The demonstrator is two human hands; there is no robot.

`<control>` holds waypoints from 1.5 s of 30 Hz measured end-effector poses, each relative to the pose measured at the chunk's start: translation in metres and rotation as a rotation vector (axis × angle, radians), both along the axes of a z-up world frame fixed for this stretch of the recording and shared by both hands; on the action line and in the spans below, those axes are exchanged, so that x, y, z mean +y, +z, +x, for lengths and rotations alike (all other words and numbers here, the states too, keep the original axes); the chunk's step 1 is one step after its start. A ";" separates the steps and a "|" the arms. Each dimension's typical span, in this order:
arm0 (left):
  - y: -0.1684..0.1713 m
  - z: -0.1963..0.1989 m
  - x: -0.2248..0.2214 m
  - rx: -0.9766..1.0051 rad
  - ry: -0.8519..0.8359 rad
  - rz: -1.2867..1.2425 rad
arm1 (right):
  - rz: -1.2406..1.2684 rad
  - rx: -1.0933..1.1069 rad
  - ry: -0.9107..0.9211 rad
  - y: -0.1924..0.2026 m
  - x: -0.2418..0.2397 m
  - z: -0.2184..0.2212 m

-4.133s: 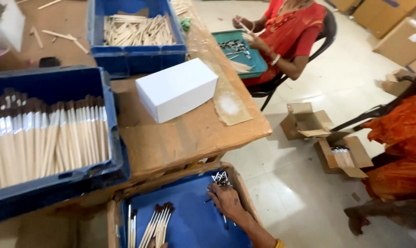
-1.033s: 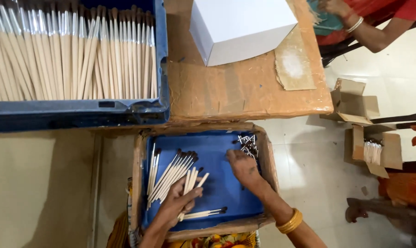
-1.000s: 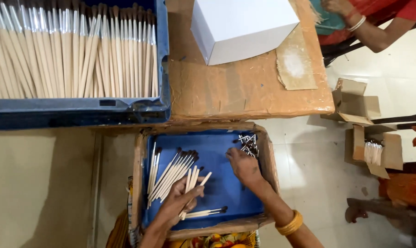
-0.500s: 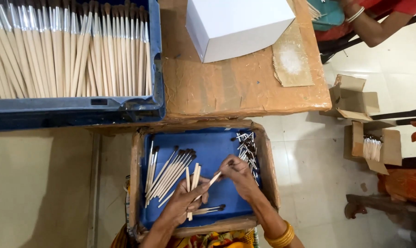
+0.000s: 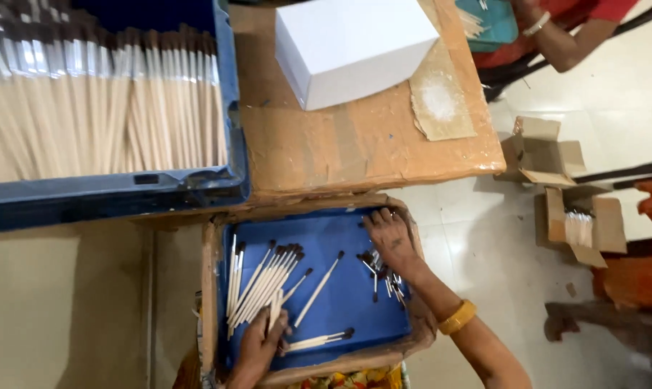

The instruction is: The person is sorting, aligning, and bundling thin wooden sticks with dark tips, likely as part of matchstick or incense stick manufacturing.

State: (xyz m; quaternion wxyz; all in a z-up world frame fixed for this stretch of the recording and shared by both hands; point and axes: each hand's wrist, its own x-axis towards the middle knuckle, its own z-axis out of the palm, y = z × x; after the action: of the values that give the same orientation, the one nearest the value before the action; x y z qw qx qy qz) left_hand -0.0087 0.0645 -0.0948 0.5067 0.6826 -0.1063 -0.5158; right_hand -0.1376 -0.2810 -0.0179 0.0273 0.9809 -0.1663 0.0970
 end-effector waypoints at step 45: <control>0.087 0.015 -0.055 0.634 -0.003 -0.385 | 1.412 -0.462 -0.289 0.014 0.062 0.003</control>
State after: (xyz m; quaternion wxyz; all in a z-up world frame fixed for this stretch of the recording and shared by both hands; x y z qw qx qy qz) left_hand 0.0059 0.0090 -0.0074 0.6327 0.3810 -0.0402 -0.6730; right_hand -0.1350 -0.2189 -0.0040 -0.6304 0.6886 -0.3175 0.1662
